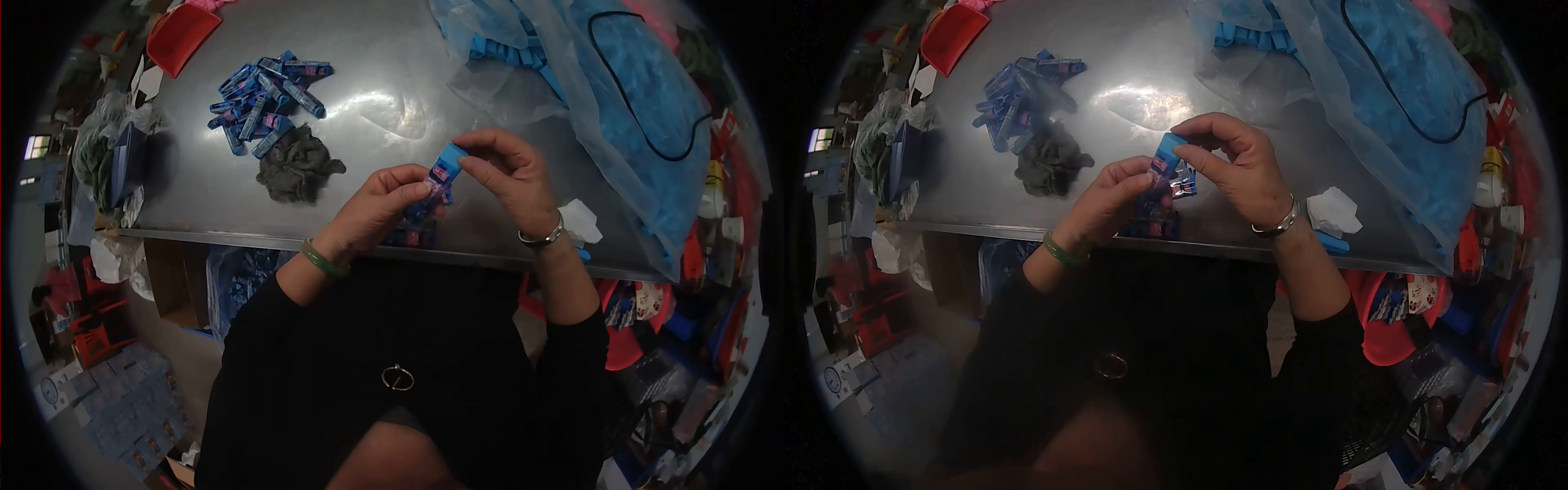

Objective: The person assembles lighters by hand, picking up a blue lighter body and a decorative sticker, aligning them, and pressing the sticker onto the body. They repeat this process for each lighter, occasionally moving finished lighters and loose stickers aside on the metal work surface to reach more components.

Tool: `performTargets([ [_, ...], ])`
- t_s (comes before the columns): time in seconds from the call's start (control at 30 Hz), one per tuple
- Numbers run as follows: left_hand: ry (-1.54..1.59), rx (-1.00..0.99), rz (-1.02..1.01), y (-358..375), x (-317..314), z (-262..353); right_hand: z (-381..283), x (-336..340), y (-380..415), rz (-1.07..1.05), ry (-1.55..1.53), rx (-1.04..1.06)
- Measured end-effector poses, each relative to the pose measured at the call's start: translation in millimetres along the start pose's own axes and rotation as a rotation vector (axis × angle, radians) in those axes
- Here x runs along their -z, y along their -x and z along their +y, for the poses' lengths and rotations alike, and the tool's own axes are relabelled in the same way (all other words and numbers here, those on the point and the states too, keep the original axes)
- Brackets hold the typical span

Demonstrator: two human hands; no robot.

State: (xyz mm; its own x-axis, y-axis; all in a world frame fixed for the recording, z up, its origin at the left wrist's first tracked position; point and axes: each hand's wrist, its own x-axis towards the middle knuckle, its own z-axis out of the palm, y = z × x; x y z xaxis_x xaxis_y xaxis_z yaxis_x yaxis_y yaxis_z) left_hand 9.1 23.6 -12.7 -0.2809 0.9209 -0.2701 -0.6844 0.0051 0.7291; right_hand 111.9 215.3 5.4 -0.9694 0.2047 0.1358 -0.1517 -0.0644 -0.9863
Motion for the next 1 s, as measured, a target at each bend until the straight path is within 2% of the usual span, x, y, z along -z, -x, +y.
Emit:
performTargets([
  [0.03,0.000,0.000,0.000,-1,1,-2,-1,-1,1,0.000,0.000,0.000],
  [0.1,-0.076,-0.083,0.010,-4,3,-5,-4,-6,4,0.073,0.349,0.072],
  [0.13,-0.076,-0.083,0.010,-4,2,-6,-6,-9,5,0.074,0.349,0.072],
  [0.2,-0.036,-0.130,0.096,-4,-4,-6,-10,-16,7,0.028,0.624,0.231],
  [0.23,-0.036,-0.130,0.096,-5,-4,-6,-10,-22,9,0.027,0.624,0.232],
  [0.3,0.006,-0.119,0.131,-5,-5,-6,-8,-32,15,0.016,0.928,0.290],
  [0.43,0.014,-0.103,0.141,-4,-7,-7,5,-40,19,0.038,1.012,0.312],
  [0.53,0.078,-0.047,0.076,-3,-6,-7,5,-42,20,0.092,1.036,0.321],
  [0.8,0.135,-0.015,-0.018,-4,-3,-7,7,-38,20,0.062,0.915,0.408],
  [0.93,0.120,0.016,-0.017,-6,-3,-5,10,-33,24,0.059,0.919,0.383],
  [1.0,0.003,0.013,0.055,-10,0,1,8,-24,26,0.096,0.853,0.304],
])
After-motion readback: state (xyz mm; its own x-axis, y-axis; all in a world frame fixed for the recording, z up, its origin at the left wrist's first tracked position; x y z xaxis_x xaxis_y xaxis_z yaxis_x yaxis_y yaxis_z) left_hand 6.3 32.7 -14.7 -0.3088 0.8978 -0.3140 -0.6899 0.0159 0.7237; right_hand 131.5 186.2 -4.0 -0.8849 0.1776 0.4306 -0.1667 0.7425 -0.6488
